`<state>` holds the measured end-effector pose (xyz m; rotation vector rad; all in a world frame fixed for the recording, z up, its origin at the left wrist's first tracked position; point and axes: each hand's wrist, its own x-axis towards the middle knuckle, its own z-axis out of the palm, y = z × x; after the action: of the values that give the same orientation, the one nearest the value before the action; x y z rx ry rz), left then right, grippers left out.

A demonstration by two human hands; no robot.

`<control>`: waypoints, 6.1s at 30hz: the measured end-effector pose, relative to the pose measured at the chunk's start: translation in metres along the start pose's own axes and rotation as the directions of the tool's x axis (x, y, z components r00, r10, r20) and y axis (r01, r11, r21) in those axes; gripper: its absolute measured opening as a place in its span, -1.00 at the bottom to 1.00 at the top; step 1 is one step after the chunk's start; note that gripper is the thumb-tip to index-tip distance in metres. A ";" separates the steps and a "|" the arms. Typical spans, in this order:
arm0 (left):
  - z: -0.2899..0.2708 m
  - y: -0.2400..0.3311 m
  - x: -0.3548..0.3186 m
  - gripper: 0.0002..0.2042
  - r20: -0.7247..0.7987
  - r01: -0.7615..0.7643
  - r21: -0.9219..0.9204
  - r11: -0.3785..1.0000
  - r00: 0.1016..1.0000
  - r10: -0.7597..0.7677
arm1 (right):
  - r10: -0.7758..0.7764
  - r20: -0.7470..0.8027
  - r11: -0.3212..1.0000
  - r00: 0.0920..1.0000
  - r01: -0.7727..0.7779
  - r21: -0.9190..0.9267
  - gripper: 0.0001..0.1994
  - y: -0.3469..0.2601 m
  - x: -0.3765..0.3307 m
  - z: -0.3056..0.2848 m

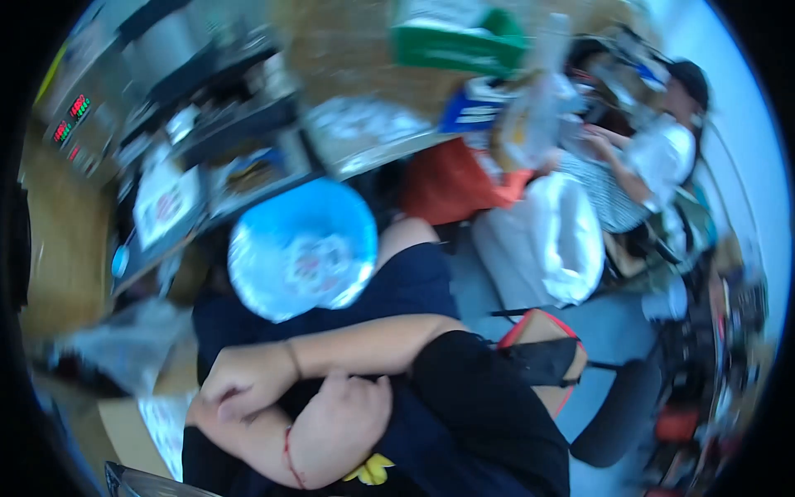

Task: Operating a heat-sealing machine to seal plastic bags for packaging.

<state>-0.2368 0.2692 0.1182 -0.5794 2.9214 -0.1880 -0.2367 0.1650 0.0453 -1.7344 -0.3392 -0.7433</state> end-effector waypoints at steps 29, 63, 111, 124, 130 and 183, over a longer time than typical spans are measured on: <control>-0.004 -0.013 -0.005 -0.58 -0.117 -0.096 0.009 0.995 0.988 0.096 | -0.091 -0.016 0.994 0.996 0.092 0.056 -0.31 -0.011 -0.001 -0.003; 0.009 -0.010 -0.009 -0.61 -0.078 -0.090 -0.117 0.989 0.994 0.081 | -0.044 -0.017 0.992 0.999 0.045 0.120 -0.34 -0.016 -0.011 -0.008; -0.005 -0.015 -0.007 -0.57 -0.060 -0.061 -0.055 0.997 0.997 0.058 | -0.006 -0.039 0.999 0.999 0.004 -0.047 -0.64 0.016 0.001 0.007; -0.003 -0.016 -0.006 -0.57 -0.053 -0.081 -0.106 0.991 0.996 0.076 | -0.192 -0.021 0.958 0.981 0.183 -0.220 -0.54 0.033 0.007 0.003; 0.001 -0.025 -0.011 -0.55 -0.053 -0.129 -0.204 0.970 0.991 0.121 | -0.080 0.122 0.996 0.989 0.074 0.052 -0.59 0.013 -0.011 -0.016; 0.006 -0.020 -0.006 -0.60 -0.144 -0.092 -0.126 0.988 0.987 0.074 | 0.054 0.161 0.999 0.985 -0.053 -0.011 -0.47 0.050 0.005 0.002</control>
<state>-0.2223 0.2523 0.1160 -0.4793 3.1049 -0.0251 -0.2028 0.1508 0.0102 -1.8079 -0.3987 -0.5672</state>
